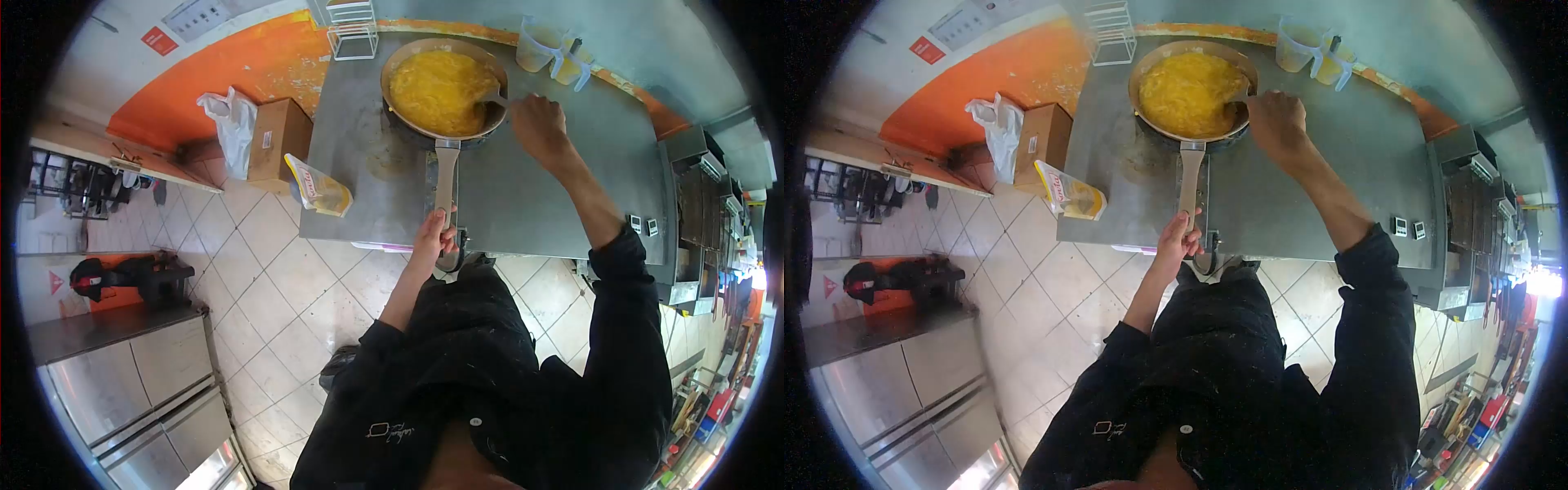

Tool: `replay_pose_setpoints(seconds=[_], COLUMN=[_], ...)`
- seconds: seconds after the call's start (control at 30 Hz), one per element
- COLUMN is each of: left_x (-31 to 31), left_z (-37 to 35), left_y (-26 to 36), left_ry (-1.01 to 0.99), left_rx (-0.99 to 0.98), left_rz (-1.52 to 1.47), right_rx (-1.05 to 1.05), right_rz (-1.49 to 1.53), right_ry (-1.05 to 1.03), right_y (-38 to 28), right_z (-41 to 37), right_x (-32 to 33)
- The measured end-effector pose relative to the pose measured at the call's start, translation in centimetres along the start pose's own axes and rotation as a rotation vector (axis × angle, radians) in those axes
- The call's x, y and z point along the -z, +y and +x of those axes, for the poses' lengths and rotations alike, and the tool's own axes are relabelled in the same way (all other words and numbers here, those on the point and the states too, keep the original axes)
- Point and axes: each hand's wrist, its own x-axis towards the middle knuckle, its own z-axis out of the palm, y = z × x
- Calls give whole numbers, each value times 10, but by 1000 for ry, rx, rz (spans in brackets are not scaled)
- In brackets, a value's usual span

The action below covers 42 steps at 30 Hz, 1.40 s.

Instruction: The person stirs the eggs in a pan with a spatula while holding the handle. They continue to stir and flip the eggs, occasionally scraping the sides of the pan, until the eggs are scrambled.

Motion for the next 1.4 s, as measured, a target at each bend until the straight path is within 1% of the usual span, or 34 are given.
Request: replay_pose_setpoints(seconds=[0.13, 0.2, 0.23, 0.3, 0.33, 0.4, 0.43, 0.5, 0.53, 0.6, 0.73, 0.8, 0.93, 1.0, 1.13, 1.2, 1.23, 1.3, 1.33, 1.4], left_x=[-3, -3, -3, -3, -2, 0, 1, 0, 0, 0, 1, 1, 1, 0, -1, 1, 2, 2, 1, 0], left_z=[-1, -2, -2, -2, -1, 0, 0, 0, 0, 0, 0, 1, 0, -1, 0, 0, 0, 1, 0, 0], left_y=[2, 3, 3, 3, 2, 1, 1, 0, 0, 0, 0, 1, 1, 1, 3, 1, 0, -1, -1, 1], left_ry=[10, 11, 11, -1, -2, -20, -19, -7, -9, -18, -10, -6, -18, -3, 7, -6, -2, 0, 0, 14], left_rx=[-10, 11, 11, 3, 3, -15, -16, -14, -13, -16, 1, 6, -19, -5, 11, 4, 3, 3, 5, 11], left_rz=[24, 18, 20, 28, 30, 18, 19, 11, 10, 12, 14, 30, 43, 36, 33, 19, 19, 33, 36, 35], right_rx=[-27, -30, -31, 36, 33, 41, 42, 14, 12, 16, 56, 80, 129, 103, 84, 63, 66, 41, 39, 35], right_rz=[20, 86, 87, 115, 115, 232, 232, 398, 397, 491, 425, 357, 319, 260, 374, 479, 481, 531, 532, 520], right_ry=[47, 125, 126, 133, 133, 91, 92, 77, 76, 76, 95, 56, 31, -148, -205, -83, -84, 61, 61, 126], right_y=[3, 2, 1, -2, -2, -4, -3, 0, 3, 10, 20, 23, 13, 0, -25, -37, -42, -48, -50, -53], right_z=[28, 40, 44, 50, 48, 44, 40, 27, 21, 7, -27, -37, -53, -52, -43, -39, -35, -24, -18, -2], right_x=[-31, -46, -50, -52, -51, -43, -38, -25, -18, -3, 43, 53, 57, 48, 13, -1, -7, -20, -28, -40])
